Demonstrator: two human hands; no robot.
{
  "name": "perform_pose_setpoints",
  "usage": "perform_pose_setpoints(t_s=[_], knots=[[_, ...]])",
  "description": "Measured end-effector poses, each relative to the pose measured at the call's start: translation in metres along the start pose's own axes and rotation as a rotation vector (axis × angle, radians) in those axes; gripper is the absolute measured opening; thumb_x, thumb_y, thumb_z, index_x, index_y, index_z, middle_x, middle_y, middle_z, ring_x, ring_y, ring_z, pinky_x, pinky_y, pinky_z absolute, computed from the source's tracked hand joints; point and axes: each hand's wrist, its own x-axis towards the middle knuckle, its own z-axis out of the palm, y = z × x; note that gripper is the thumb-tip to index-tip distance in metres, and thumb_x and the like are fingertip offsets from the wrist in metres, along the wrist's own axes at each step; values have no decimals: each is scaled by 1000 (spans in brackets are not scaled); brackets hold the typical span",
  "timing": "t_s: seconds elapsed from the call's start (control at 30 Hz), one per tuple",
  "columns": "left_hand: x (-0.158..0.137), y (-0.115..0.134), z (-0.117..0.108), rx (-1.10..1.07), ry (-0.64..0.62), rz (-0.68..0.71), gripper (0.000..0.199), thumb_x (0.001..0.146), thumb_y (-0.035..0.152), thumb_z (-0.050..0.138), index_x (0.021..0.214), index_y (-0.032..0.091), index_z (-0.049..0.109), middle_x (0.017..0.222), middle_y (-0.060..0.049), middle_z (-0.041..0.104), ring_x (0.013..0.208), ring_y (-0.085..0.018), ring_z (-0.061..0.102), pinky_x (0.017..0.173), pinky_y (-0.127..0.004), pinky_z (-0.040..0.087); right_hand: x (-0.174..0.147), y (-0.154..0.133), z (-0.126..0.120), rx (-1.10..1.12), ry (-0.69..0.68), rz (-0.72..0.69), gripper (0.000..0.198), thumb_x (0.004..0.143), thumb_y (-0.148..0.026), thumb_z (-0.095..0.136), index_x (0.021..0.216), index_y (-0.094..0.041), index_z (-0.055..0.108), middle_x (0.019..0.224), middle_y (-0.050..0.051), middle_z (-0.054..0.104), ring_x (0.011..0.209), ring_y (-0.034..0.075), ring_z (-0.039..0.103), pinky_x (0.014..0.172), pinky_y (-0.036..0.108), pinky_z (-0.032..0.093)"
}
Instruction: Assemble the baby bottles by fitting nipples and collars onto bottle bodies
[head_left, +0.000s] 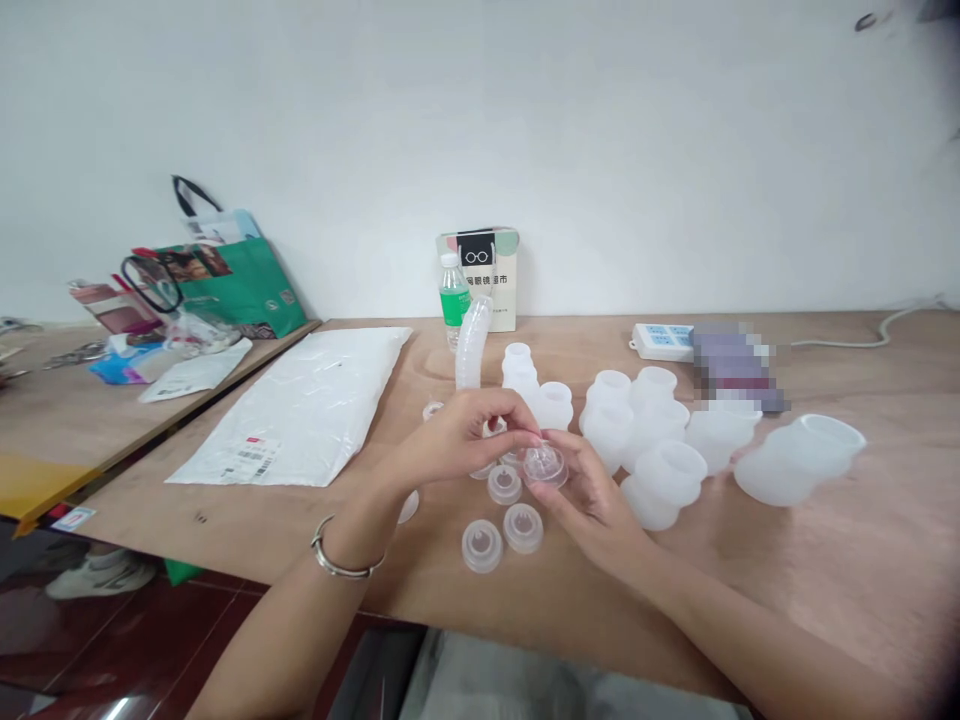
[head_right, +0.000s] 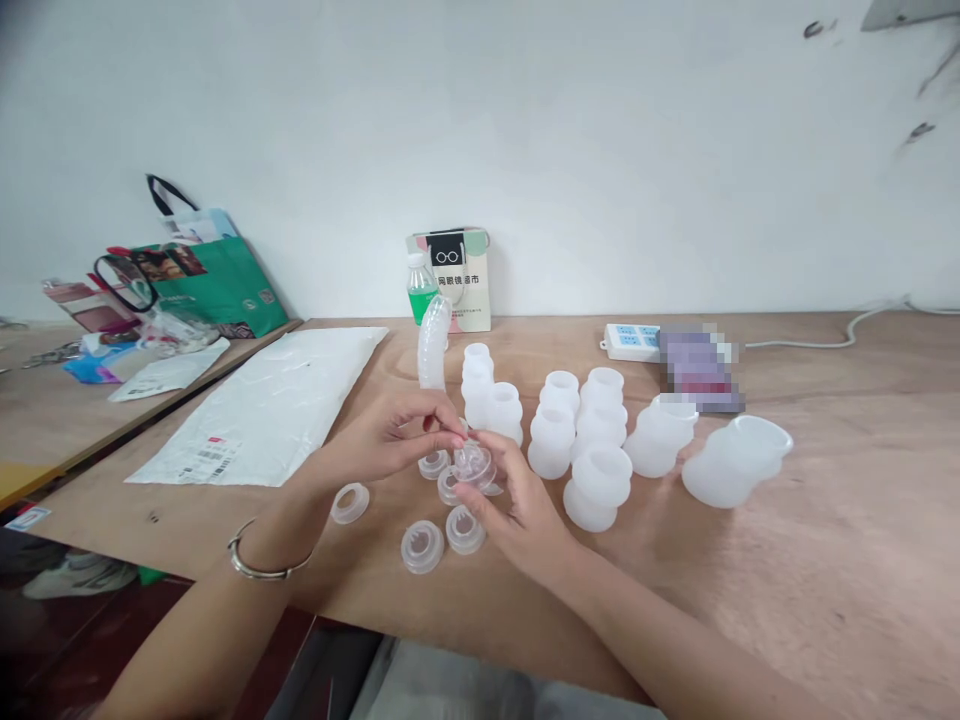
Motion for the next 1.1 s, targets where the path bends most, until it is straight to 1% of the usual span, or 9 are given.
perform_pose_setpoints(t_s=[0.07,0.23,0.3,0.4,0.57,0.63,0.8,0.97,1.1], knots=[[3,-7,-2,-41,57,9,15,84,29,60,78,16,64,73,-2,65,68,-12,57,63,-25,45,1,2,1,4,27,4,33,92,-30,50,123,-29,40,114,5,56,103,16,58,90,33,49],[-15,-28,-36,-121,422,6,19,82,33,63,76,16,59,73,-1,62,68,-11,57,64,-24,46,2,2,1,-104,54,-10,34,90,-23,50,122,-27,41,98,3,57,92,17,57,87,35,47],[-29,-34,-46,-6,363,-87,20,82,34,62,76,16,60,72,-1,63,67,-11,56,62,-23,45,2,0,0,-166,27,-33,27,87,-17,50,112,-26,46,100,3,56,93,17,55,84,34,45],[-49,-43,-41,223,138,-240,19,84,35,58,79,17,63,73,0,65,66,-12,56,60,-23,41,2,-1,0,-224,-13,-48,17,84,-12,49,96,-24,49,92,2,54,84,16,52,76,31,44],[-64,-59,-9,448,-66,-339,14,84,30,55,80,19,64,76,0,66,70,-15,59,64,-25,41,-1,4,3,-180,34,10,24,90,-23,48,111,-26,38,97,3,51,90,17,53,79,32,44],[-65,-62,-8,426,-61,-346,19,83,37,56,81,20,64,78,-1,67,71,-16,60,64,-26,42,-1,6,5,-128,43,15,25,91,-27,47,112,-26,33,94,3,50,86,17,53,77,32,44],[-66,-68,-26,516,177,-483,36,86,51,45,88,19,62,83,-4,67,71,-19,60,65,-30,43,-1,9,5,-64,65,-18,23,93,-29,46,109,-27,30,88,1,47,78,15,49,70,30,43],[-64,-93,-28,592,-4,-543,38,79,47,54,101,17,59,102,-10,64,88,-25,62,75,-34,46,-3,13,4,-54,100,-83,17,95,-28,42,108,-28,31,93,2,46,82,15,48,73,30,41],[-62,-82,-35,672,-6,-567,30,78,41,53,92,16,61,88,-8,66,78,-24,62,71,-35,46,-1,13,2,-46,99,-65,12,95,-29,42,104,-28,35,98,3,46,89,16,48,79,31,41]])
